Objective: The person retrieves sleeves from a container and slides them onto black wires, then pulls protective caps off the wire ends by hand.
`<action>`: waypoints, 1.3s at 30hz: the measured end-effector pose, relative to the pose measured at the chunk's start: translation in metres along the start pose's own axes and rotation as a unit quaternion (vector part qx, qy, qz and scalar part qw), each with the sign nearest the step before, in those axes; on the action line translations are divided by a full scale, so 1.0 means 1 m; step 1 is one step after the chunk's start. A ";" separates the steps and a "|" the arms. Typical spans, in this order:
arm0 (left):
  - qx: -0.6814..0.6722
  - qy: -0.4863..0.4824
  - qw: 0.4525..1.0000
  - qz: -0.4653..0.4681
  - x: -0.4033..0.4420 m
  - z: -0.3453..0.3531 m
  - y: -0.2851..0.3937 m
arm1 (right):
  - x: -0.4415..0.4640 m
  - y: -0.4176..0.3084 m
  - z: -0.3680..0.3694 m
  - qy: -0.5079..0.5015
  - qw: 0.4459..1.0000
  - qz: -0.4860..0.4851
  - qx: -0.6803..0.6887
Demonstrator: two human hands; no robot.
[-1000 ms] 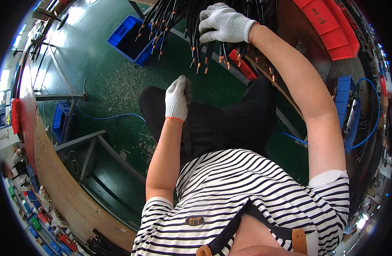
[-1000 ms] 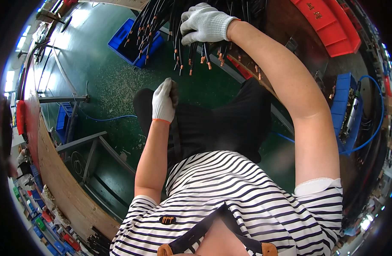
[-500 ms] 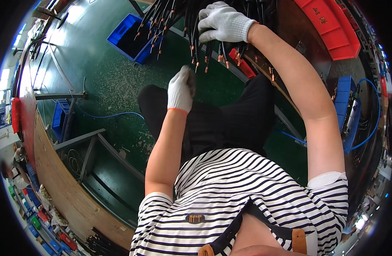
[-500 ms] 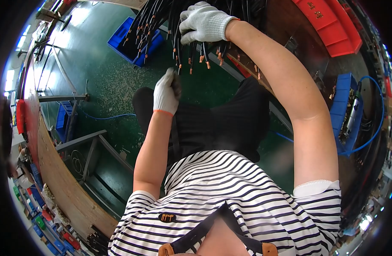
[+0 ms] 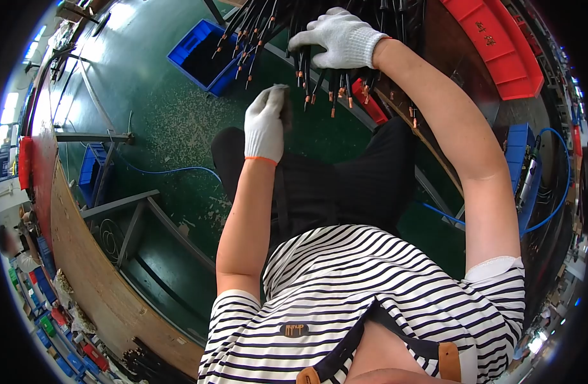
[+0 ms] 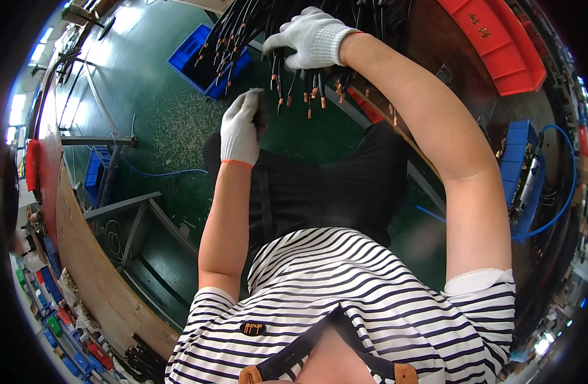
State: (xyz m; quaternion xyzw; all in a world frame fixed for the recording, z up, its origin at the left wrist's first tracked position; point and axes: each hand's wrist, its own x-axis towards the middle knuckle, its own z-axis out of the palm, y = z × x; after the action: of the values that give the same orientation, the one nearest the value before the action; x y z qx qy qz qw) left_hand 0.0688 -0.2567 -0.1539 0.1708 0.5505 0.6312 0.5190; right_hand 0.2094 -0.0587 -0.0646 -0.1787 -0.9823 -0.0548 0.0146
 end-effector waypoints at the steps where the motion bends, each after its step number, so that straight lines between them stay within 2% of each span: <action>1: 0.040 -0.006 0.999 0.020 0.001 0.003 0.002 | 0.001 0.000 0.005 0.026 1.000 -0.015 0.002; 3: 0.098 -0.004 0.992 0.080 0.005 0.010 0.003 | 0.001 -0.001 0.016 0.077 0.996 -0.044 0.005; 6: 0.173 0.009 0.981 0.089 0.010 0.019 0.013 | -0.001 -0.001 0.015 0.077 0.995 -0.068 0.014; 8: 0.279 -0.012 0.951 0.133 0.011 0.026 0.018 | -0.001 0.001 0.018 0.090 0.993 -0.070 0.019; 10: 0.396 -0.025 0.901 0.173 0.011 0.031 0.024 | -0.003 0.000 0.019 0.098 0.993 -0.069 0.020; 13: 0.571 -0.020 0.791 0.217 0.014 0.036 0.032 | -0.003 0.000 0.020 0.101 0.993 -0.067 0.013; 16: 0.636 0.005 0.718 0.284 0.016 0.038 0.033 | 0.000 0.002 0.022 0.099 0.993 -0.069 0.016; 19: 0.409 -0.047 0.895 0.171 0.011 0.021 0.035 | -0.003 0.000 0.020 0.112 0.991 -0.064 0.034; 22: 0.221 -0.075 0.968 0.095 0.010 0.016 0.022 | -0.003 -0.003 0.015 0.068 0.996 -0.057 0.026; 23: 0.212 -0.071 0.970 0.094 0.009 0.016 0.019 | -0.002 -0.004 0.018 0.052 0.997 -0.027 0.043; 25: 0.196 -0.065 0.975 0.089 -0.002 0.022 0.022 | -0.001 0.001 0.012 0.070 0.993 -0.073 0.069; 29: 0.109 -0.018 0.994 -0.014 -0.029 -0.013 0.022 | -0.002 0.004 0.008 0.083 0.991 -0.077 0.072; 30: -0.008 -0.051 0.998 -0.043 -0.026 -0.022 0.021 | -0.001 0.002 0.008 0.083 0.991 -0.077 0.076; 32: -0.121 0.065 0.978 -0.156 -0.019 -0.023 0.011 | -0.002 0.002 0.002 0.087 0.989 -0.091 0.084; 34: -0.109 -0.013 0.978 -0.179 -0.009 -0.021 0.006 | 0.000 0.002 0.004 0.077 0.990 -0.092 0.078; 35: -0.120 -0.057 0.966 -0.222 0.000 -0.017 0.004 | 0.000 0.002 0.006 0.082 0.990 -0.090 0.077; 39: -0.178 -0.117 0.952 -0.219 -0.004 0.014 0.009 | -0.002 0.003 0.006 0.095 0.987 -0.102 0.085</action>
State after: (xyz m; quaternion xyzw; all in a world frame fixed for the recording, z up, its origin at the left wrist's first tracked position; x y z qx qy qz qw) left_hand 0.0766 -0.2513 -0.1398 0.0233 0.3883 0.5658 0.7270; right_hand 0.2121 -0.0563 -0.0704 -0.0701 -0.9906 0.0106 0.1174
